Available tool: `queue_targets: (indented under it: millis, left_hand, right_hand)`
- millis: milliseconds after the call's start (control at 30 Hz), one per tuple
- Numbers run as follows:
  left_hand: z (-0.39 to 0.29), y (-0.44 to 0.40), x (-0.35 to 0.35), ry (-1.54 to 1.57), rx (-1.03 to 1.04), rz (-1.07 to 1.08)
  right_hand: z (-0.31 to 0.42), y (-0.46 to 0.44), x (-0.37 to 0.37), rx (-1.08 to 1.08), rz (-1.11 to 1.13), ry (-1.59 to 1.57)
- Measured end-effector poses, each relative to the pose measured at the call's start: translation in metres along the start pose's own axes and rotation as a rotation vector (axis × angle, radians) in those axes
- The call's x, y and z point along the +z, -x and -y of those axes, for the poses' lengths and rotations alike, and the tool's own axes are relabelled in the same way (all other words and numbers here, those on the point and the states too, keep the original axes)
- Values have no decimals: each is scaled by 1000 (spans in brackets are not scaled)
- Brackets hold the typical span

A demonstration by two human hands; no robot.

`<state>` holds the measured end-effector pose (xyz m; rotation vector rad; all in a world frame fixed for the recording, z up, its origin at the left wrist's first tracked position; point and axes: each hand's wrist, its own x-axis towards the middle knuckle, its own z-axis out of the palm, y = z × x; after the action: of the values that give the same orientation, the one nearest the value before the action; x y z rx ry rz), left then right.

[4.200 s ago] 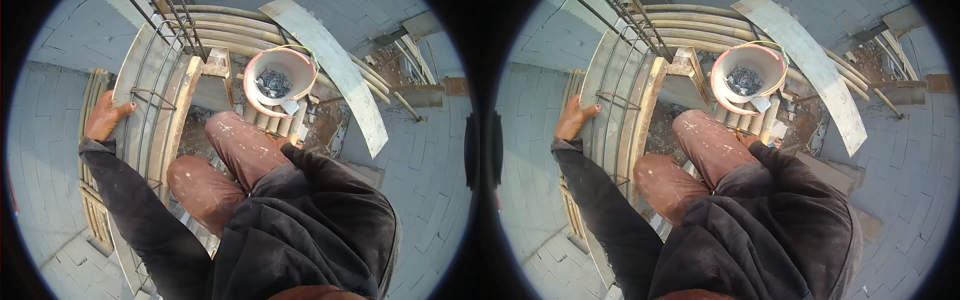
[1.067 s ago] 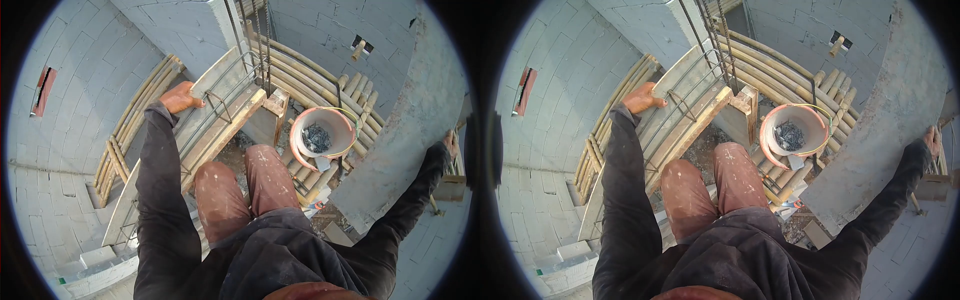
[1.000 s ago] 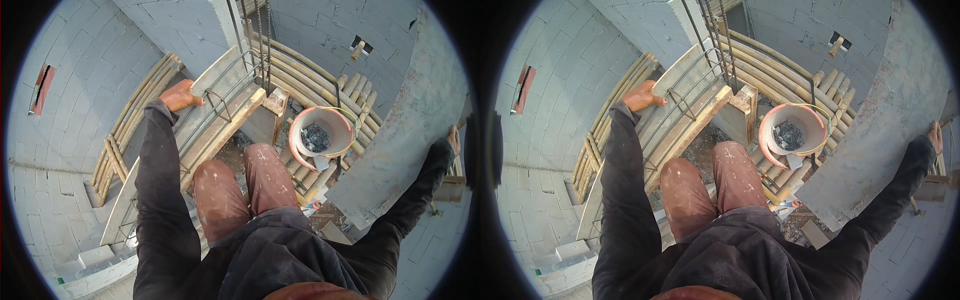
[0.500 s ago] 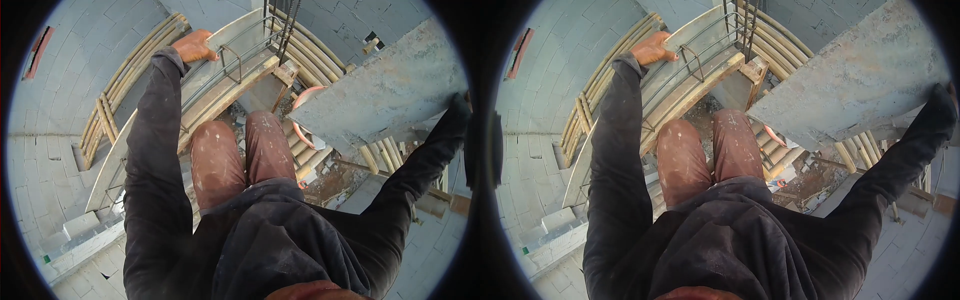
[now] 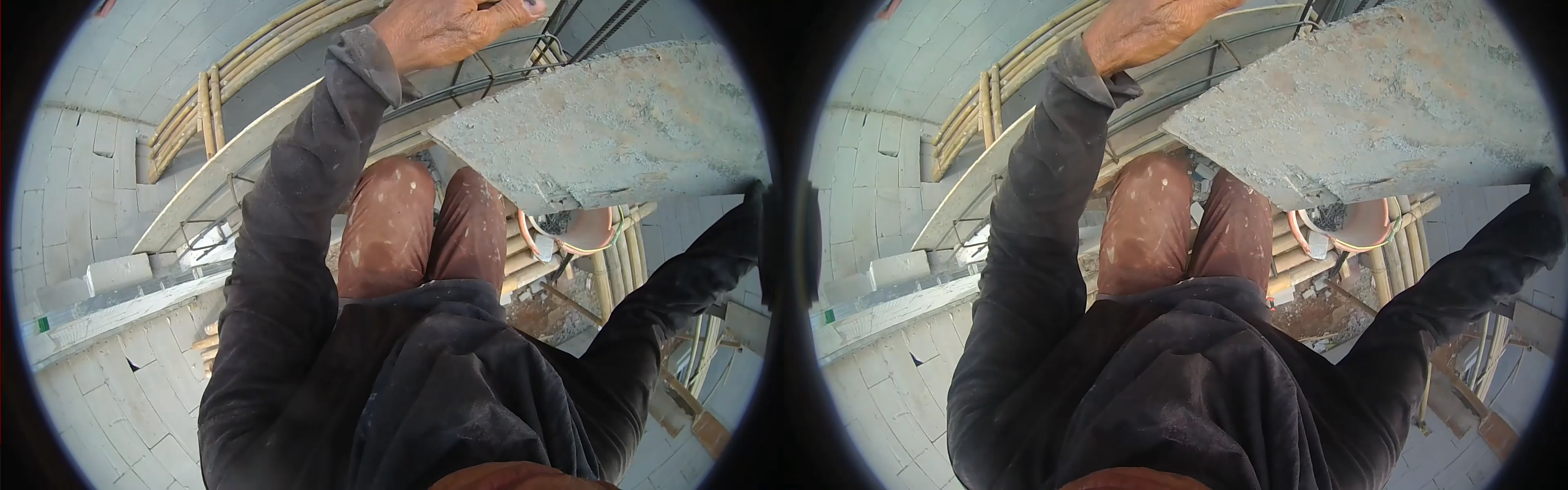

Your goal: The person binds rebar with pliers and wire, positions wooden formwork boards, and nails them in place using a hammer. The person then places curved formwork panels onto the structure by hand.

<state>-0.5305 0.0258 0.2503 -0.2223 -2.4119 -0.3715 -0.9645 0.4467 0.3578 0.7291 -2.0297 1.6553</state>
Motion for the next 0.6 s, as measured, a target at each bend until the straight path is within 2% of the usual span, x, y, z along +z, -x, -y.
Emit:
queue_targets:
  millis: [67, 133, 267, 300, 367, 500, 600]
  left_hand:
    - [-42, -7, -29, 108, -119, 71]
    - [-63, -2, -56, 309, -471, 228]
    - [-81, 32, -77, 10, -548, -125]
    - [-83, 44, -87, -55, -592, -137]
    - [-89, 65, -100, -294, -515, -108]
    - [-75, 118, -137, -343, -538, -262]
    - [-80, 156, -186, -258, -591, -232]
  right_hand:
    - [6, 8, 20, -25, 10, -48]
    - [13, 31, 47, -46, 20, -126]
    - [37, 98, 101, -39, 6, -444]
    - [39, 115, 116, -19, 9, -546]
    - [43, 141, 140, 29, 33, -721]
    - [43, 184, 182, 132, 89, -981]
    - [44, 213, 205, 210, 136, -1122]
